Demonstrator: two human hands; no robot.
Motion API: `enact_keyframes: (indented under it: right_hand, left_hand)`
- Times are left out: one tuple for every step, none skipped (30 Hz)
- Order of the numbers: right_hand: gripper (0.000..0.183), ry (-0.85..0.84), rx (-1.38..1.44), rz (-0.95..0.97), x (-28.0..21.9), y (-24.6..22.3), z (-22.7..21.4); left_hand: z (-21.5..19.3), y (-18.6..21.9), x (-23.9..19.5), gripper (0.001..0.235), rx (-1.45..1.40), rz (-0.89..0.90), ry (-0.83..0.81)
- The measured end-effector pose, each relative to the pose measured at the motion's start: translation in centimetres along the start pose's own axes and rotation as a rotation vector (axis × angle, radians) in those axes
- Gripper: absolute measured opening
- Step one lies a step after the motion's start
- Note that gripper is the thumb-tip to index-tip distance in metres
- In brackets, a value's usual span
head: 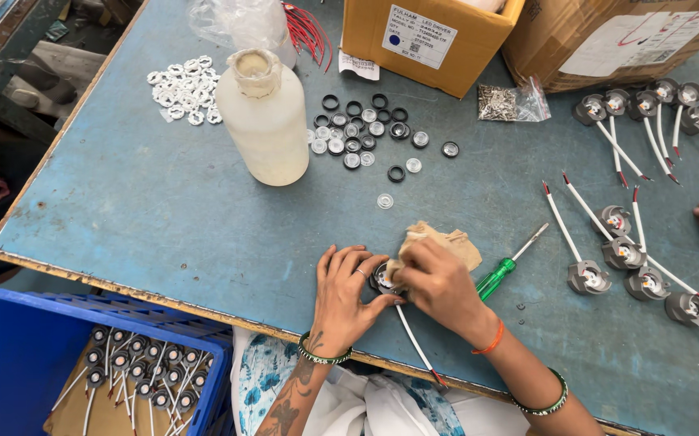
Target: The person assembles small LED lamp units at a workbench. They wipe the lamp head with a cloth, place a black ring and a clear lens over the LED, and use a green screwdriver to tighten the ring. Completed units are placed on the table.
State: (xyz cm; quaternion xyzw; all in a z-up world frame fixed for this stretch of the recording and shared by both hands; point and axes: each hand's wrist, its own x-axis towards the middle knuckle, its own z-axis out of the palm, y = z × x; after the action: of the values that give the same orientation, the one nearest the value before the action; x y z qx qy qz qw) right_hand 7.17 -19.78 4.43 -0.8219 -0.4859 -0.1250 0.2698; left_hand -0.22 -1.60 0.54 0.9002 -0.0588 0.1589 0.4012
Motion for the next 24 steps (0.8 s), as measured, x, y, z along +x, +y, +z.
enact_keyframes:
  right_hand:
    - [0.023,0.042,-0.026,0.016,-0.2,0.0,-0.1]
    - [0.025,0.085,-0.052,0.031,-0.3,0.1,-0.3]
    - [0.028,0.13,-0.08,0.048,-0.3,0.1,-0.4]
    - [0.028,0.109,-0.061,0.036,-0.4,0.1,-0.5]
    - [0.028,0.09,-0.043,0.027,-0.4,0.0,-0.5]
    - [0.028,0.07,-0.025,0.019,-0.3,-0.1,-0.4]
    - [0.027,0.04,-0.018,0.0,-0.3,-0.3,-0.2]
    - [0.027,0.01,-0.01,-0.018,-0.2,-0.6,0.1]
    - [0.028,-0.02,-0.004,-0.037,-0.1,-0.7,0.3]
    - [0.025,-0.049,-0.056,-0.036,-0.2,-1.0,0.5]
    - [0.023,-0.079,-0.108,-0.037,-0.2,-1.2,0.7]
    - [0.021,-0.108,-0.161,-0.039,-0.2,-1.3,0.8]
    - [0.019,-0.116,-0.138,-0.022,-0.2,-1.3,0.8]
    - [0.019,-0.125,-0.115,-0.005,-0.3,-1.3,0.8]
    - [0.018,-0.13,-0.093,0.014,-0.3,-1.2,0.8]
    - [0.016,-0.14,-0.032,0.065,-0.3,-1.1,1.0]
    - [0.015,-0.151,0.025,0.119,-0.4,-0.9,1.0]
    - [0.013,-0.16,0.083,0.172,-0.5,-0.7,1.0]
    - [0.018,-0.157,0.155,0.187,-0.5,-0.4,1.1]
    - [0.024,-0.154,0.226,0.202,-0.5,0.1,1.0]
    - [0.032,-0.148,0.299,0.217,-0.5,0.5,0.9]
    - [0.035,-0.107,0.39,0.272,-0.5,0.9,0.9]
    - [0.038,-0.064,0.481,0.328,-0.6,1.3,0.7]
    - [0.042,-0.02,0.571,0.384,-0.7,1.5,0.6]
  left_hand:
    - [0.0,0.0,-0.1,0.061,-0.005,-0.005,0.009]
    - [0.0,0.0,-0.1,0.061,-0.01,-0.01,0.017]
    - [0.1,0.0,0.0,0.062,-0.015,-0.012,0.025]
    - [0.1,0.0,0.0,0.062,-0.013,-0.016,0.034]
    - [0.1,0.0,0.0,0.062,-0.01,-0.018,0.04]
    - [0.2,0.0,0.1,0.061,-0.007,-0.021,0.046]
    - [0.2,0.0,0.1,0.061,0.002,-0.033,0.041]
    - [0.2,0.0,0.1,0.06,0.011,-0.045,0.036]
    - [0.3,0.0,0.1,0.059,0.019,-0.057,0.033]
    - [0.4,0.0,0.2,0.059,0.022,-0.052,0.039]
    - [0.4,0.0,0.2,0.058,0.025,-0.048,0.046]
    - [0.4,0.0,0.3,0.058,0.028,-0.043,0.054]
    - [0.5,0.0,0.2,0.058,0.024,-0.037,0.062]
    - [0.5,0.0,0.1,0.058,0.02,-0.03,0.069]
    - [0.4,0.0,0.1,0.058,0.017,-0.021,0.075]
    - [0.4,0.0,0.1,0.059,0.021,-0.024,0.076]
    - [0.4,0.1,0.1,0.059,0.023,-0.026,0.077]
    - [0.4,0.1,0.2,0.06,0.025,-0.027,0.078]
    - [0.5,0.2,0.2,0.06,0.027,-0.025,0.079]
    - [0.4,0.2,0.2,0.06,0.028,-0.024,0.081]
    - [0.4,0.2,0.3,0.06,0.03,-0.021,0.081]
    - [0.3,0.2,0.3,0.06,0.033,-0.028,0.08]
    - [0.3,0.3,0.3,0.061,0.035,-0.035,0.076]
    - [0.3,0.3,0.3,0.061,0.037,-0.041,0.072]
